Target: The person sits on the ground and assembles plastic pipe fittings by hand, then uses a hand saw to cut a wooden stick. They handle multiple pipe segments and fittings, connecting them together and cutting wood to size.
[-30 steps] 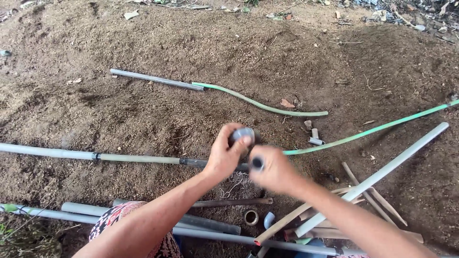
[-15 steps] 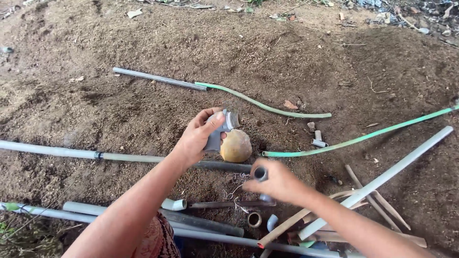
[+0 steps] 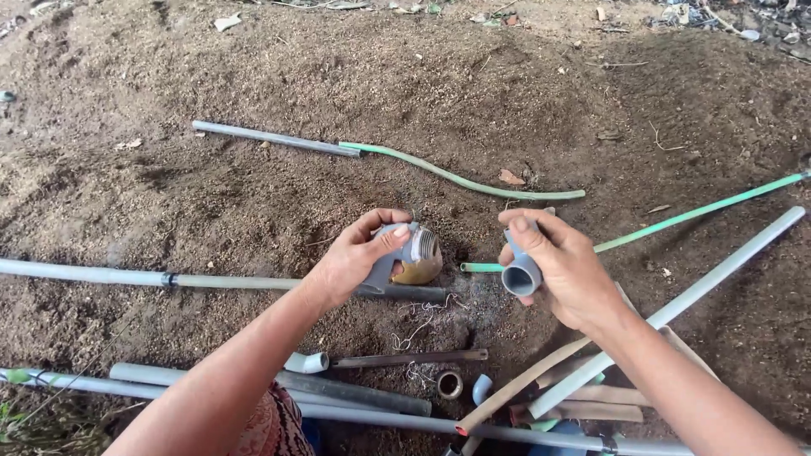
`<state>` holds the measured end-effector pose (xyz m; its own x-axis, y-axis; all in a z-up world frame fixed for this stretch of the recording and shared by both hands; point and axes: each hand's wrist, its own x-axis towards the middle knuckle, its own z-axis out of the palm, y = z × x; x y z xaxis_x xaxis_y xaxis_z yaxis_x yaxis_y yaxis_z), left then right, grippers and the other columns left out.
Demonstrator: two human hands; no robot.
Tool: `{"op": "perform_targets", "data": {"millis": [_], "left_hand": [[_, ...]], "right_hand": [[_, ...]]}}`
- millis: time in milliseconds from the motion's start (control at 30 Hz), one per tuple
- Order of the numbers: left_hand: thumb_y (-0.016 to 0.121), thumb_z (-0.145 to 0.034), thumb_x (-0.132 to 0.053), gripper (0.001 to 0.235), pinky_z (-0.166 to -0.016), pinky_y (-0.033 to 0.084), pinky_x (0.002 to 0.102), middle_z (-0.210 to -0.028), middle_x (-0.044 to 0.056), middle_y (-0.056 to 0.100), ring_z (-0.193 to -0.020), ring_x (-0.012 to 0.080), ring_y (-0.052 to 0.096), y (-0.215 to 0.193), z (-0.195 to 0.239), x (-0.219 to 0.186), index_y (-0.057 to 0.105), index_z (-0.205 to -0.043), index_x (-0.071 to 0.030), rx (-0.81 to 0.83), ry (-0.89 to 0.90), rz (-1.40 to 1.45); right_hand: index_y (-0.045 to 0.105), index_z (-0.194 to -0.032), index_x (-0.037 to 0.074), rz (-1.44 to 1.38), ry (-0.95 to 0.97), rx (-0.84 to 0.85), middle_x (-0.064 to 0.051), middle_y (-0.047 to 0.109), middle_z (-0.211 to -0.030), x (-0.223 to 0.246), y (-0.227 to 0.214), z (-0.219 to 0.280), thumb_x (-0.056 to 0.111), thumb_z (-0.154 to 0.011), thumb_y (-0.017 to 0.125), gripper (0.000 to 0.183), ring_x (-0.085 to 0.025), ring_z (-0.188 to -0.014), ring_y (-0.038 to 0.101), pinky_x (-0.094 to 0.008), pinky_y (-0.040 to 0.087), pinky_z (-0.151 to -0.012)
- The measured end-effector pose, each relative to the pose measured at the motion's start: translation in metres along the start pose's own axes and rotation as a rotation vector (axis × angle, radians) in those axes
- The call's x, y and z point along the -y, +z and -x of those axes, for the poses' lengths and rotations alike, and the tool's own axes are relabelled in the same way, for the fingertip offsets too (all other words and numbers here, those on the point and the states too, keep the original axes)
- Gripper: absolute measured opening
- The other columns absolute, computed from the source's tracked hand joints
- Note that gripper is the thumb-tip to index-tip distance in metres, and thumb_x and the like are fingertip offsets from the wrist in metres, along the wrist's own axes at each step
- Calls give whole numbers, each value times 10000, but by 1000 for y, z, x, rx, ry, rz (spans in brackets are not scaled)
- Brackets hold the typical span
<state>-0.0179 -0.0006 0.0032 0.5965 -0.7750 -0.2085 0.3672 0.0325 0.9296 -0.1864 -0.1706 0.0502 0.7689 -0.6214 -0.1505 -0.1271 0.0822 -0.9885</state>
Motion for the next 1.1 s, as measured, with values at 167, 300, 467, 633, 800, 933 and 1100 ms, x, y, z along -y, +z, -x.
{"op": "perform_targets", "data": {"millis": [167, 300, 467, 633, 800, 933, 1100], "left_hand": [[671, -834, -235, 325, -492, 580, 264, -781, 108, 546, -533, 204, 635, 9, 2, 0, 595, -1093, -54, -2, -8, 43], [627, -864, -261, 307, -482, 575, 276, -786, 98, 499, -528, 222, 630, 14, 0, -5, 600, -1098, -63, -1, -21, 122], [601, -879, -285, 317, -481, 580, 288, -853, 130, 557, -529, 259, 649, 18, -6, 1, 583, -1126, -87, 25, -68, 163], [584, -889, -278, 353, -433, 578, 266, -840, 153, 573, -508, 251, 651, 22, 1, 1, 577, -1167, -60, 55, -67, 165], [589, -880, -283, 360, -407, 578, 260, -912, 186, 590, -471, 248, 644, 25, 5, 10, 586, -1170, -70, 90, -92, 175], [598, -876, -277, 337, -395, 575, 260, -932, 184, 582, -480, 252, 643, 31, 11, 10, 596, -1144, -71, 108, -96, 166], [596, -856, -356, 415, -491, 586, 283, -1059, 65, 468, -735, 206, 576, 34, 23, -3, 618, -1153, -68, 86, -165, 49]], "right_hand": [[410, -1291, -3, 54, -8, 85, -227, 552, -847, 40, 3, 34, 287, -826, 572, 571, -236, -606, 534, -314, 474, -422], [410, -1383, 59, 180, -127, 201, -213, 647, -1007, 50, -1, 65, 151, -739, 665, 699, -267, -944, 594, -437, 503, -854], [454, -1263, 20, 162, -117, 11, -206, 600, -1078, 17, 3, 37, 47, -782, 630, 512, -283, -979, 634, -407, 577, -806], [470, -1235, 45, 89, -195, -53, -176, 601, -1100, -14, 1, 15, 26, -809, 638, 457, -186, -943, 595, -322, 576, -795], [471, -1123, 53, 293, -409, 17, -161, 632, -1052, -28, -2, 15, 34, -762, 708, 433, -212, -1006, 590, -393, 514, -883], [475, -1103, 66, 342, -484, 45, -136, 636, -1067, -37, 0, 19, 41, -761, 709, 415, -231, -1056, 603, -404, 482, -918], [469, -1058, 59, 417, -578, 33, -122, 646, -1100, -37, 5, 24, 44, -763, 709, 381, -249, -1082, 618, -399, 484, -917]]}}
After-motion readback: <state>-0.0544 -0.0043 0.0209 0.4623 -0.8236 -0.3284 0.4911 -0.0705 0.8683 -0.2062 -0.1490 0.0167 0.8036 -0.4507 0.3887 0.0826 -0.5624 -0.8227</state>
